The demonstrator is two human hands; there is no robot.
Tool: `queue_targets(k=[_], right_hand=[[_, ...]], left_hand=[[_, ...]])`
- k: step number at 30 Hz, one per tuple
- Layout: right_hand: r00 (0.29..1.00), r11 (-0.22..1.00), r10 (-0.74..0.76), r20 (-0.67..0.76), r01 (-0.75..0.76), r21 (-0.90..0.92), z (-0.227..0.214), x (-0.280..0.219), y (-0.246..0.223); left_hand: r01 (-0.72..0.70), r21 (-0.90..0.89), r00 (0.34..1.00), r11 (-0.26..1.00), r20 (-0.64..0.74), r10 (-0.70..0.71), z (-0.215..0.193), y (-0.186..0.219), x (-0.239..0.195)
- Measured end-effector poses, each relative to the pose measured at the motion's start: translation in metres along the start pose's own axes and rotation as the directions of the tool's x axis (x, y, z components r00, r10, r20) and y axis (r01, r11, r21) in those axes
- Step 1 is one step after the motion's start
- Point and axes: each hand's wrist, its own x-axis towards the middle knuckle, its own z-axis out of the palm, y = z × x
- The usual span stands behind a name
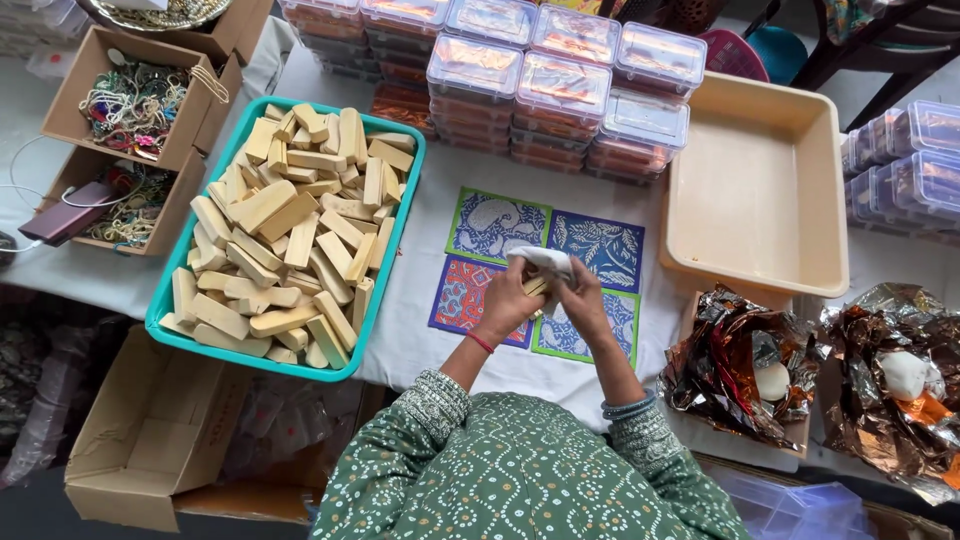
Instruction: The person wipes a wooden block with a white cloth, then wraps it in a sheet of copper foil. They repeat this process for a second block, folding the foil around each item and placing the wrapped blocks on the table.
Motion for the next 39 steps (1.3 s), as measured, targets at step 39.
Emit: queue_targets(k=[39], right_hand=[[0.977, 0.988, -0.043, -0.208, 0.072, 0.135, 0.020, -0.007, 0.032]], left_hand=[[0.308, -0.932, 0.951, 0.190, 0.308, -0.030, 0.050, -0.071, 0.012]])
